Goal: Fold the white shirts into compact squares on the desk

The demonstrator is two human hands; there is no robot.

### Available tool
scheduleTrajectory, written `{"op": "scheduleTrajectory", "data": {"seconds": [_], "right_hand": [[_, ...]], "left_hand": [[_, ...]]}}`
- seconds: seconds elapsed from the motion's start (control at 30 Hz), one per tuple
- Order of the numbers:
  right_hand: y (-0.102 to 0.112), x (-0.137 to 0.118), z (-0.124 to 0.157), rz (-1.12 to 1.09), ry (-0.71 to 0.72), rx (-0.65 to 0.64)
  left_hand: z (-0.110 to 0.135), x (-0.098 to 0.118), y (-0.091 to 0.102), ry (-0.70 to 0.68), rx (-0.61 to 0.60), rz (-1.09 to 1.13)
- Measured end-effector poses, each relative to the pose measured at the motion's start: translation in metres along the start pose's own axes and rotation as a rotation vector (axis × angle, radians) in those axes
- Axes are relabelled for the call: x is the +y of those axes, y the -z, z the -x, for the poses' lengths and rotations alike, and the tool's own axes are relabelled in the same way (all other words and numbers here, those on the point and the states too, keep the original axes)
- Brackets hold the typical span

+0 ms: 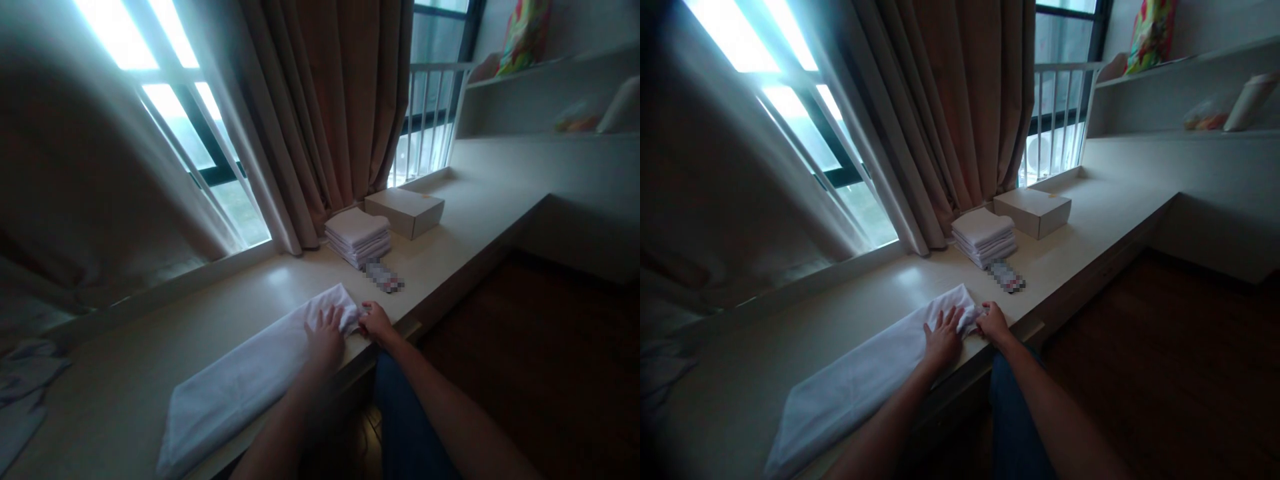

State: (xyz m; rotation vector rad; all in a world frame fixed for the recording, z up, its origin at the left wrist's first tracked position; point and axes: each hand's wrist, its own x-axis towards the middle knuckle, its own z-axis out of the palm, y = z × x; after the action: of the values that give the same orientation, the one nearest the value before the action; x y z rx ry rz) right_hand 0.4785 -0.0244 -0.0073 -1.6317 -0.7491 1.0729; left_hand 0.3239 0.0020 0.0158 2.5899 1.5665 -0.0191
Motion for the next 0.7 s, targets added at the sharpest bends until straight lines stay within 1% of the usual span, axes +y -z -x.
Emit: {"op": "scheduleTrajectory", "data": {"seconds": [0.1, 0.17, 0.23, 0.3, 0.37, 0.43, 0.47, 0.53, 0.63, 0.7], "right_hand": [[0.007, -0.006, 0.005, 0.005, 0.028, -0.056], [0.012, -0.009, 0.008, -0.008, 0.053, -0.117], [0.014, -0.009, 0.009, 0.026, 0.064, -0.114], [0.013, -0.007, 0.008, 0.105, 0.049, -0.043], [0.01, -0.004, 0.006, 0.179, 0.025, 0.026], [0.008, -0.002, 0.005, 0.21, 0.012, 0.044], [0.007, -0.002, 0.004, 0.224, 0.008, 0.05], [0.006, -0.002, 0.004, 0.249, 0.004, 0.059], [0.006, -0.003, 0.004, 0.277, 0.005, 0.06], [0.006, -0.003, 0.004, 0.292, 0.005, 0.057]], "left_hand": [[0.008, 0.003, 0.004, -0.01, 0.051, 0.009], [0.021, -0.004, 0.008, -0.052, 0.098, -0.01], [0.04, -0.022, 0.011, -0.085, 0.143, -0.06], [0.061, -0.048, 0.009, -0.067, 0.156, -0.117], [0.079, -0.076, 0.004, 0.014, 0.118, -0.152], [0.091, -0.099, -0.002, 0.1, 0.074, -0.163], [0.094, -0.107, -0.005, 0.134, 0.065, -0.163], [0.098, -0.117, -0.01, 0.163, 0.081, -0.159], [0.097, -0.123, -0.013, 0.168, 0.115, -0.134], [0.093, -0.127, -0.01, 0.167, 0.115, -0.118]]}}
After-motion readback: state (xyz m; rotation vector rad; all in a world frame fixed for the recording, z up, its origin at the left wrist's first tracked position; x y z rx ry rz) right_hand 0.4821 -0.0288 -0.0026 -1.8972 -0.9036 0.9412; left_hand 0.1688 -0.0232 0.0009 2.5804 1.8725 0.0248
